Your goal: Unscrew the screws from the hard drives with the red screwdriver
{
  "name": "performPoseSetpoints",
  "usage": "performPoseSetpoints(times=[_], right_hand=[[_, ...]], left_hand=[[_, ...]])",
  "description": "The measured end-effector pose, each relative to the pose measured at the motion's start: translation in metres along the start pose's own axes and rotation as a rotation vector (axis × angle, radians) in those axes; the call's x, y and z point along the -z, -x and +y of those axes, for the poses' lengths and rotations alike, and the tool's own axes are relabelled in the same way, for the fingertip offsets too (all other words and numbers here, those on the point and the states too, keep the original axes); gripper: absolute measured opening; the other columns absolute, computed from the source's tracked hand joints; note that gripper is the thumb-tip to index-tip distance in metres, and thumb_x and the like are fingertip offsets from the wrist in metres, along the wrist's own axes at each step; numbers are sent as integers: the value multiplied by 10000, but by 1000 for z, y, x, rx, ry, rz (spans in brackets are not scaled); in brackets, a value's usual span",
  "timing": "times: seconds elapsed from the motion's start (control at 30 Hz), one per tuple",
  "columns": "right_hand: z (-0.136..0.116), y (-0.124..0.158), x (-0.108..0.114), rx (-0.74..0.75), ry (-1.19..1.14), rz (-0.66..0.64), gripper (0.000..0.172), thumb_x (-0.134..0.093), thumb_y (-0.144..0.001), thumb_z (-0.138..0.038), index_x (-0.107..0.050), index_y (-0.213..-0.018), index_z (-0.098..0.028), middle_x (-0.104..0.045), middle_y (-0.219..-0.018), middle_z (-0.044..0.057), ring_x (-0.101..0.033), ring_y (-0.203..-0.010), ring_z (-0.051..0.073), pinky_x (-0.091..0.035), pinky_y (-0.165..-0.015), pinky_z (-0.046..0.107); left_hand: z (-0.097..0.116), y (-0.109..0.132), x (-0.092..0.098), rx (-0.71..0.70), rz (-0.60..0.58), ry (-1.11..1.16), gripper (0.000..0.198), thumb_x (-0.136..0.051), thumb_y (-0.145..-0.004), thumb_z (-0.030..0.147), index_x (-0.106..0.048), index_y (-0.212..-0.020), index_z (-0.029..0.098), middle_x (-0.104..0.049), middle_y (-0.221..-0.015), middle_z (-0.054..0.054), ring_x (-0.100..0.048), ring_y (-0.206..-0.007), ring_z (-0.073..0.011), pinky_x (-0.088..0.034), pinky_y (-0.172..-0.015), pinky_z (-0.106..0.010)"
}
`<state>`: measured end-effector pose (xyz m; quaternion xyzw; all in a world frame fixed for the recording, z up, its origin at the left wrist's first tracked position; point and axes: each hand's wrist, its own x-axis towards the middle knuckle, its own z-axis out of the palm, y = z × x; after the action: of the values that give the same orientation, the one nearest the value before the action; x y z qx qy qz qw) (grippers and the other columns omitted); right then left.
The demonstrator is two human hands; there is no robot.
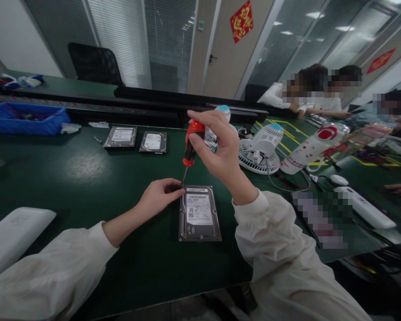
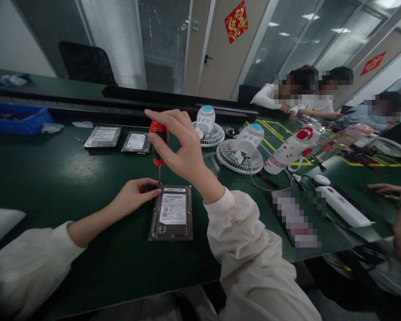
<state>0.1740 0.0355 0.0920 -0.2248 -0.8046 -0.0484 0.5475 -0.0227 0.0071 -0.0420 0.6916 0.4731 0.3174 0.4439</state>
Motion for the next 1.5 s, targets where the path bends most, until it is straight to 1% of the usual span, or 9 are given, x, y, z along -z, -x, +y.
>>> performPoseSetpoints(times=[0.1, 0.27, 0.47, 0.6, 0.8, 1.0, 1.17, 1.37, 1.5], right_hand=[[3, 1, -2, -14, 2, 30, 352, -554, -996, -504, -675, -1209, -252, -706, -1099, 63, -656, -1095, 259, -545, -1004, 530], [5, 0, -1, 80, -106, -38, 366, -452, -1051, -381, -589, -1380, -298, -687, -1346, 55, -621, -1267, 243, -489, -1106, 492], [3, 0, -2, 18, -13, 44, 331, -607, -975, -479, -679, -1183, -232, -701, -1054, 66, -646, -1039, 237, -549, -978, 485], [4, 2, -2, 26, -41, -32, 449, -376, -1055, -483, -606, -1352, -237, -675, -1306, 102, -618, -1237, 253, -506, -1076, 518], [7, 2, -3, -9, -29, 14, 402, -553, -995, -487, -651, -1308, -255, -717, -1122, 66, -660, -1064, 236, -538, -1016, 504], [4, 1, -3, -16, -90, -61, 481, -382, -1045, -506, -584, -1404, -257, -676, -1357, 97, -614, -1278, 266, -497, -1103, 542], [3, 2, -5, -36, -108, 4, 403, -511, -1016, -442, -624, -1342, -232, -722, -1233, 91, -679, -1126, 229, -570, -1013, 475], [4, 1, -5, -12, -152, -41, 422, -452, -1033, -441, -613, -1366, -237, -698, -1340, 99, -640, -1246, 247, -546, -1072, 514], [3, 2, -6, -48, -146, 14, 356, -566, -993, -449, -659, -1266, -240, -722, -1179, 78, -666, -1109, 226, -610, -956, 447]], left_hand=[[0, 0, 0, -5, -6, 5, 472, -717, -852, 567, -763, -1168, 219, -799, -1088, -86, -727, -878, -258, -568, -798, -419], [1, -1, 0, -12, 0, 6, 453, -717, -856, 551, -765, -1159, 218, -801, -1075, -77, -727, -866, -248, -565, -797, -404], [1, -1, 0, -10, 6, -8, 467, -720, -852, 554, -765, -1165, 211, -801, -1071, -85, -720, -856, -248, -559, -774, -392], [-1, 0, -1, -10, 8, -10, 474, -719, -851, 565, -764, -1168, 215, -800, -1090, -85, -725, -876, -253, -558, -780, -392], [0, 0, 1, -7, -10, -14, 476, -714, -858, 577, -762, -1173, 224, -802, -1073, -76, -722, -848, -248, -554, -753, -386], [-1, -1, 0, -6, 5, -10, 489, -717, -847, 582, -763, -1173, 220, -803, -1065, -80, -723, -849, -250, -559, -762, -387], [-1, 0, 0, -3, 5, -8, 488, -718, -845, 577, -762, -1175, 219, -801, -1084, -86, -725, -850, -251, -564, -765, -393], [1, 0, 0, -8, -2, -1, 459, -715, -853, 562, -768, -1162, 227, -804, -1072, -77, -728, -858, -250, -566, -782, -398], [2, 0, 0, 1, 11, -5, 461, -727, -842, 554, -771, -1157, 220, -804, -1055, -84, -720, -835, -252, -564, -753, -400]])
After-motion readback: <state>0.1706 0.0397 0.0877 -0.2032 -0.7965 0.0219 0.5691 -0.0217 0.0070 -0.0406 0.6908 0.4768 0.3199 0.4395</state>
